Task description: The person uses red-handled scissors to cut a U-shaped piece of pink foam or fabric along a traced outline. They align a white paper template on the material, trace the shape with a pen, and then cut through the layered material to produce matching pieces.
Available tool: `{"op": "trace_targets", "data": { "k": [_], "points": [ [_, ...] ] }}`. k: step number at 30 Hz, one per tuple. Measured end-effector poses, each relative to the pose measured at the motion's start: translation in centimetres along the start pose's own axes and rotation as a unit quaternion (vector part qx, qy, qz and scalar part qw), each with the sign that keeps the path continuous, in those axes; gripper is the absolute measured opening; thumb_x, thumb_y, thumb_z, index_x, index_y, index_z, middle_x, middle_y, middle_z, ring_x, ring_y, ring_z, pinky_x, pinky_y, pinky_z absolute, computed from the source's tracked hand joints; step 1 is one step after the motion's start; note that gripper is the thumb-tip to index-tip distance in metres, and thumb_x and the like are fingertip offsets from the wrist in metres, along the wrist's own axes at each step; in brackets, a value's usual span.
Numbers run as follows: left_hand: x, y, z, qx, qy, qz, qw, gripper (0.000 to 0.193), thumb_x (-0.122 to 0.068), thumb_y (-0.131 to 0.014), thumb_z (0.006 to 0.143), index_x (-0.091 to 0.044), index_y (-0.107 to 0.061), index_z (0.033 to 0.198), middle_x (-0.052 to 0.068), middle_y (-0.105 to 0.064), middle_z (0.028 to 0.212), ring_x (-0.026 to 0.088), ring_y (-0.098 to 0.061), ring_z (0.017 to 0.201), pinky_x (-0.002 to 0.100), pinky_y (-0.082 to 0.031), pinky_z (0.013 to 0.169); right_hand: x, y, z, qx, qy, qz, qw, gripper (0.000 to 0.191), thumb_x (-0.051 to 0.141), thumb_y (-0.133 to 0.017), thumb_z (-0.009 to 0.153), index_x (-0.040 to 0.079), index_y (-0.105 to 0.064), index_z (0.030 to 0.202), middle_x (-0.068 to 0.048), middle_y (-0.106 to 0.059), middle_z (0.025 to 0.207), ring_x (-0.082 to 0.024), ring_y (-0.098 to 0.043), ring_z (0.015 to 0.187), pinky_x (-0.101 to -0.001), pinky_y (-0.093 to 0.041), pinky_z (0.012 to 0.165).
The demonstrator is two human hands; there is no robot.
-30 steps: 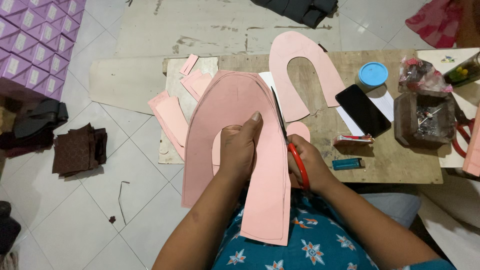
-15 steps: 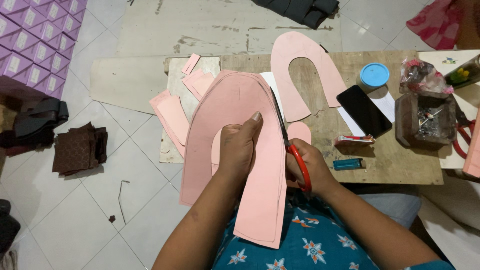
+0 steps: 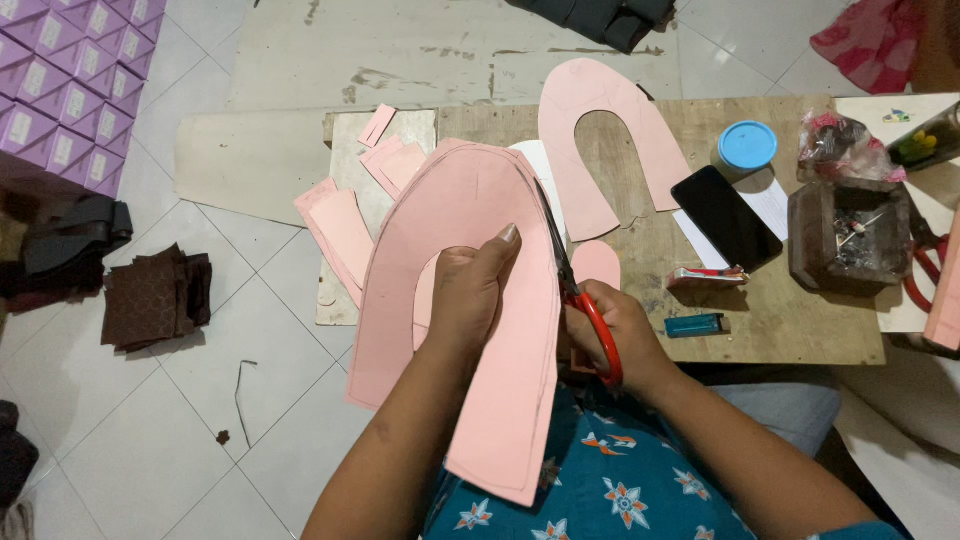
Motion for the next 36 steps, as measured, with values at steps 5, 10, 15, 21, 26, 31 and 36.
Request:
{"op": "trace_targets", "data": {
  "k": [5,10,15,21,26,31,36],
  "points": [
    [-0.7,-0.1,-0.1,0.077,-0.044,0.017,0.996,0.034,-0.014,-0.067,0.103,0.004,-0.064,0.075,0.003,-0.06,0.075,0.006,-0.05,0.066,0.023,-0.042,0.058,0.3,-0.6,0.3,-0.014,-0.001,0.019,1.0,0.021,0.024,-0.063,0.094,0.004,-0.063,0.1,-0.002,-0.064,0.068,-0.008,-0.057,0.056,-0.0247,-0.048,0.051],
    [0.5,-0.3,-0.7,0.073,-0.003,0.007,0.997,0.025,-0.012,-0.064,0.097,0.007,-0.067,0.081,0.006,-0.067,0.08,0.008,-0.058,0.07,0.024,-0.049,0.064,0.2,-0.3,1.0,-0.031,-0.009,0.024,0.999,0.013,0.014,-0.059,0.093,0.003,-0.061,0.101,-0.003,-0.057,0.068,-0.01,-0.049,0.055,-0.0268,-0.043,0.05],
    [0.9,-0.5,-0.8,0.103,-0.007,-0.026,0.994,0.027,-0.01,-0.065,0.101,0.009,-0.066,0.082,0.006,-0.065,0.082,0.008,-0.056,0.074,0.024,-0.049,0.066,0.6,-0.2,1.1,-0.025,0.074,-0.002,0.997,0.011,0.014,-0.058,0.094,0.004,-0.056,0.097,-0.001,-0.057,0.076,-0.008,-0.052,0.064,-0.0249,-0.048,0.057],
    [1.7,0.4,-0.4,0.075,0.021,-0.002,0.997,0.029,-0.011,-0.064,0.097,0.008,-0.067,0.075,0.007,-0.066,0.078,0.008,-0.058,0.071,0.023,-0.051,0.065,0.2,-0.4,0.6,-0.018,0.037,0.027,0.999,0.016,0.02,-0.061,0.095,0.005,-0.056,0.091,-0.003,-0.06,0.068,-0.01,-0.055,0.057,-0.0266,-0.047,0.052],
    [1.5,0.5,-0.3,0.094,0.0,-0.019,0.995,0.031,-0.009,-0.067,0.1,0.007,-0.063,0.073,0.007,-0.064,0.079,0.008,-0.058,0.074,0.023,-0.052,0.069,0.3,-0.5,0.4,-0.015,0.039,0.056,0.998,0.021,0.025,-0.063,0.096,0.004,-0.059,0.094,-0.002,-0.061,0.067,-0.01,-0.056,0.056,-0.0266,-0.047,0.051],
    [0.6,-0.1,-0.8,0.086,0.016,-0.004,0.996,0.03,-0.011,-0.065,0.097,0.008,-0.065,0.073,0.009,-0.066,0.078,0.009,-0.061,0.073,0.022,-0.053,0.069,0.8,-0.5,0.2,-0.013,0.091,0.012,0.996,0.025,0.029,-0.062,0.1,0.004,-0.063,0.097,-0.001,-0.064,0.071,-0.009,-0.058,0.06,-0.0242,-0.05,0.056],
    [-0.7,0.0,-1.4,0.009,0.03,0.144,0.989,0.031,-0.019,-0.069,0.097,0.004,-0.064,0.076,0.006,-0.061,0.071,0.01,-0.052,0.061,0.025,-0.045,0.056,0.1,-0.8,0.2,-0.014,0.026,0.079,0.996,0.022,0.024,-0.059,0.098,0.003,-0.061,0.094,-0.004,-0.065,0.068,-0.011,-0.059,0.056,-0.0274,-0.05,0.051]
  ]
}}
Point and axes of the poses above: each hand's wrist, its own z-axis towards the middle knuckle, its own y-axis out of the back of the hand, x = y × z, the point moved 5 cm from there along z, towards the middle knuckle
